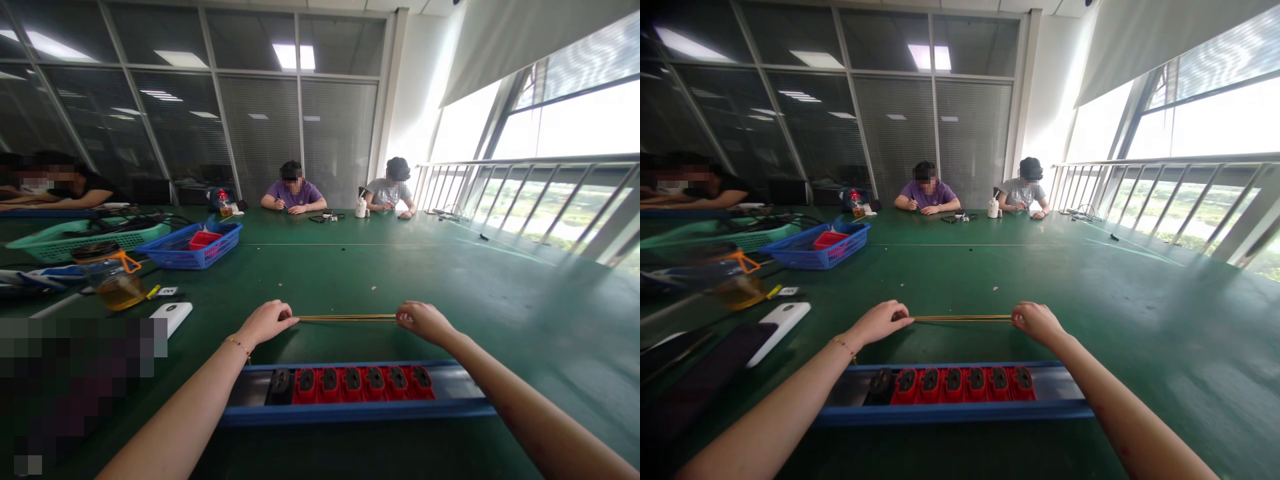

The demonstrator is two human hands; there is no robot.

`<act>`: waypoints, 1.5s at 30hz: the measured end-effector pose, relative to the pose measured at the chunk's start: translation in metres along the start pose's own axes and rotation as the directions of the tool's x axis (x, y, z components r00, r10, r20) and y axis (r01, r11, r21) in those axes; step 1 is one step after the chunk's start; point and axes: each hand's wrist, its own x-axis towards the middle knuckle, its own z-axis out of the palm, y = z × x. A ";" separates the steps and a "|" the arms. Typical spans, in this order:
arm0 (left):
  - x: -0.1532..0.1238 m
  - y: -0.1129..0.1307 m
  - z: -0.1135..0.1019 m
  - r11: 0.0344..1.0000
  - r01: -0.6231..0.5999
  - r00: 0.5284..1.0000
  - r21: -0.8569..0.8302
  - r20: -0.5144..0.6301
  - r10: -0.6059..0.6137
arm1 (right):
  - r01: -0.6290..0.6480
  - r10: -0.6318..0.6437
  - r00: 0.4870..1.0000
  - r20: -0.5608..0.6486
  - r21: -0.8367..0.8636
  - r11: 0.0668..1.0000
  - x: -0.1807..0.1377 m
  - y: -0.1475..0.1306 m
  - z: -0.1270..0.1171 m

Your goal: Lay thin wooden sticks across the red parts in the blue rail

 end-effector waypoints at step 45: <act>0.002 0.010 -0.001 0.965 -0.057 0.997 0.256 0.060 0.043 | 0.155 -0.110 0.976 0.187 -0.249 0.956 0.040 -0.032 0.006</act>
